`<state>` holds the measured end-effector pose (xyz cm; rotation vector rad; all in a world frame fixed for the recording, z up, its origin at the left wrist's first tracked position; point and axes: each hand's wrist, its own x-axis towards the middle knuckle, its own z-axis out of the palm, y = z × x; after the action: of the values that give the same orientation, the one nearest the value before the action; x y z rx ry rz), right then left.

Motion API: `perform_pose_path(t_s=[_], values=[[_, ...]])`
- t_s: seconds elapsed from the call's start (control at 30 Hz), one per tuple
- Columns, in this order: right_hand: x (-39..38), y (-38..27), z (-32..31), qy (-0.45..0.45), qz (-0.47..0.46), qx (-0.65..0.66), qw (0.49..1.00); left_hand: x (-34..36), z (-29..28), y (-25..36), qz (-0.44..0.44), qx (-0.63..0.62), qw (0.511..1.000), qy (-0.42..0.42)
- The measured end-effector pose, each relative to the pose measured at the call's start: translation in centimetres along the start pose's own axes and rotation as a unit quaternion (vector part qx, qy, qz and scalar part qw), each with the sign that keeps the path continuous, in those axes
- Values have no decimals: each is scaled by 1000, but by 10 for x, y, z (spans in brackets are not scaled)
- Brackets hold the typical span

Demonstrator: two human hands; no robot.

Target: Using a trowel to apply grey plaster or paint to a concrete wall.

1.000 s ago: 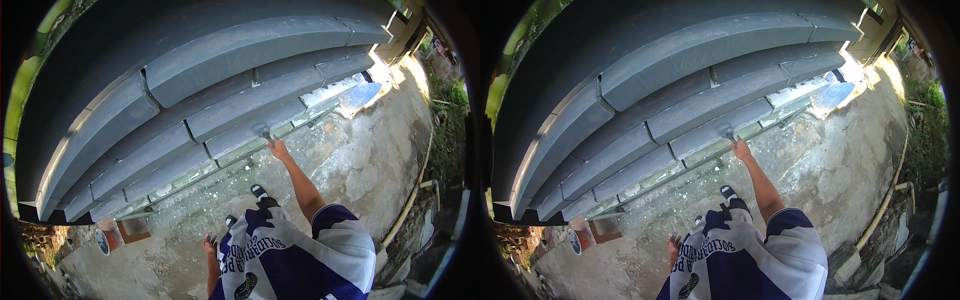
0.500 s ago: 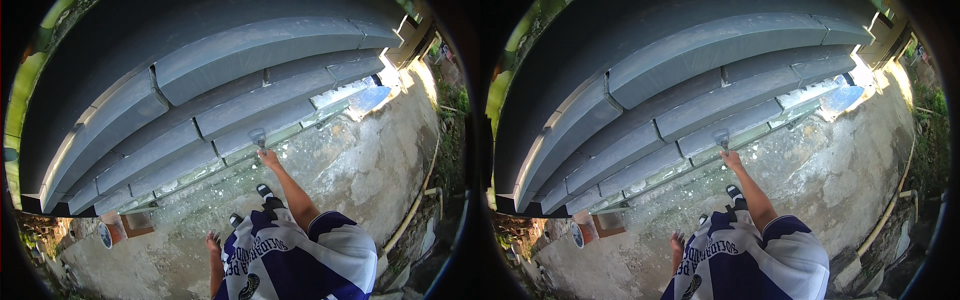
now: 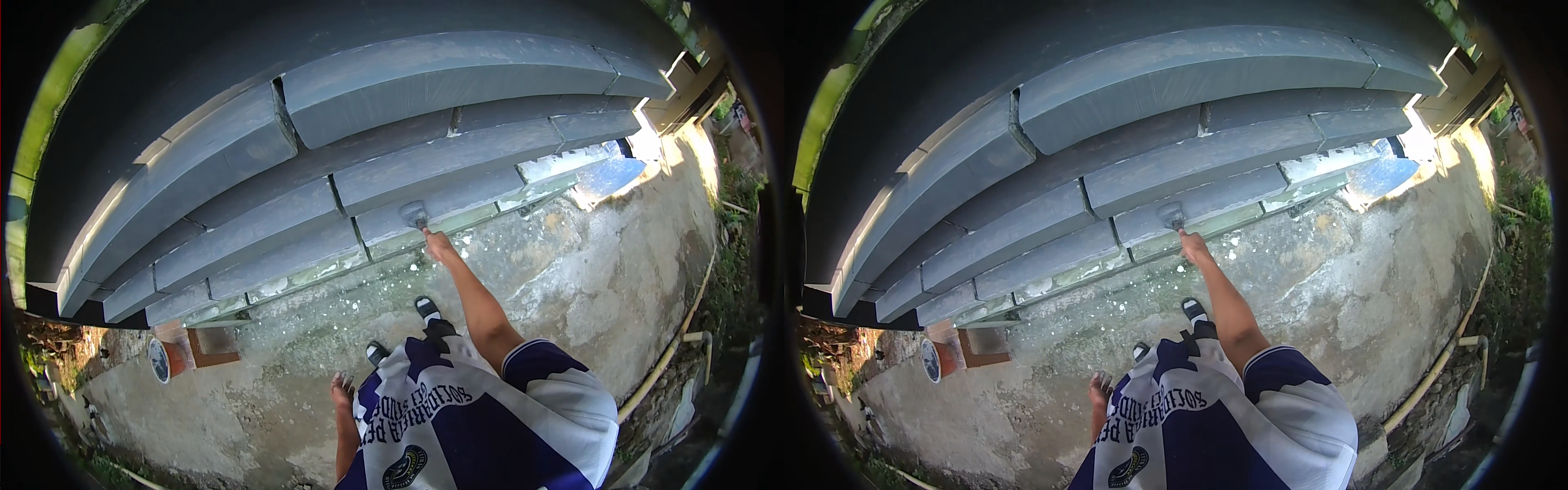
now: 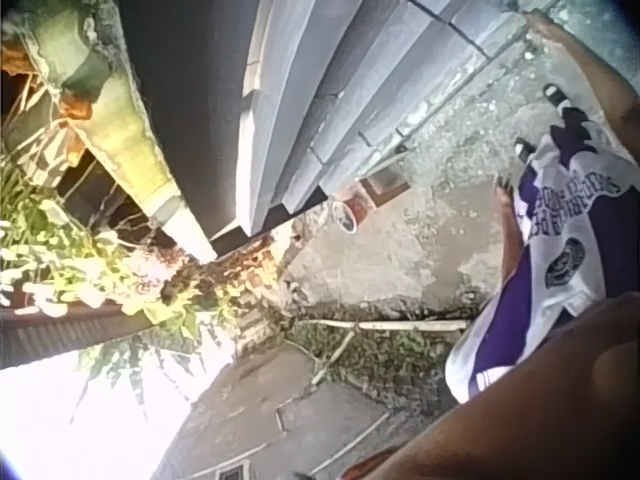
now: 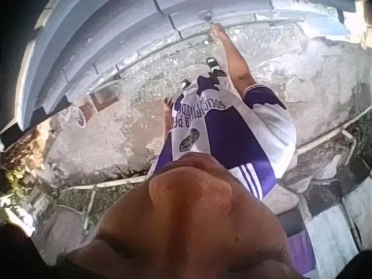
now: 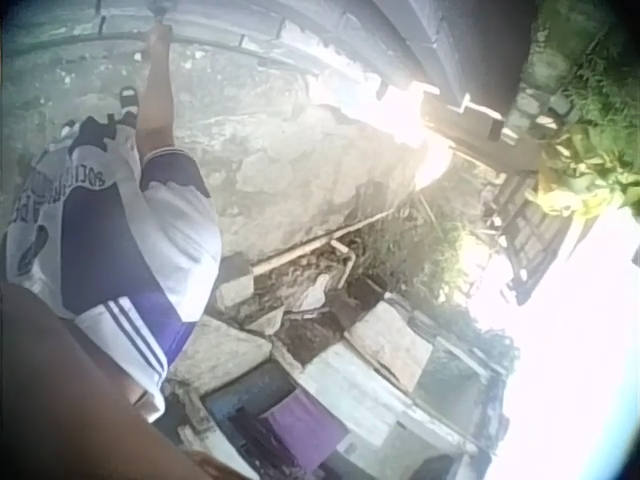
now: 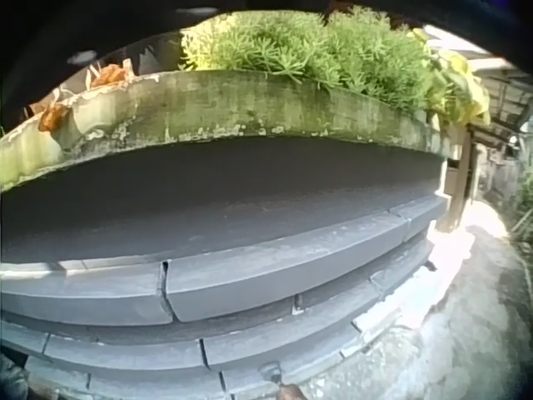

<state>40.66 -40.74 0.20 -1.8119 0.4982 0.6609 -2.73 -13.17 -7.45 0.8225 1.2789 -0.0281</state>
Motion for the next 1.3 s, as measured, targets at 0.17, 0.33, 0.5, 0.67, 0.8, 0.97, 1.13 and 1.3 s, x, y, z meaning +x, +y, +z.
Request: perform_pose_path(t_s=[0.17, 0.33, 0.5, 0.67, 0.8, 0.97, 1.13, 1.3], values=[[-10, -8, -1, -67, -10, 100, 993, 8, -1, 3, 24, 2, 1000, -6], [-23, 0, 28, -56, -99, 221, 969, 6, 8, 14, 35, 14, 998, -45], [-25, -10, 34, -22, -116, -67, 991, 9, -14, 0, 44, -9, 999, -9], [-6, 36, 55, -28, 14, 39, 999, 20, -24, -6, 19, -25, 999, -19], [-13, 26, 57, 49, -118, 22, 992, 17, -26, -8, 7, -16, 1000, -7], [-8, 43, 43, 24, 6, 36, 999, 20, -26, -6, 2, 15, 999, -34], [-28, 10, -26, 329, -332, -195, 862, 0, -20, 4, 40, -43, 998, 17], [-26, -29, -55, 419, -157, -429, 785, -5, -11, 5, 29, -32, 999, 11]])
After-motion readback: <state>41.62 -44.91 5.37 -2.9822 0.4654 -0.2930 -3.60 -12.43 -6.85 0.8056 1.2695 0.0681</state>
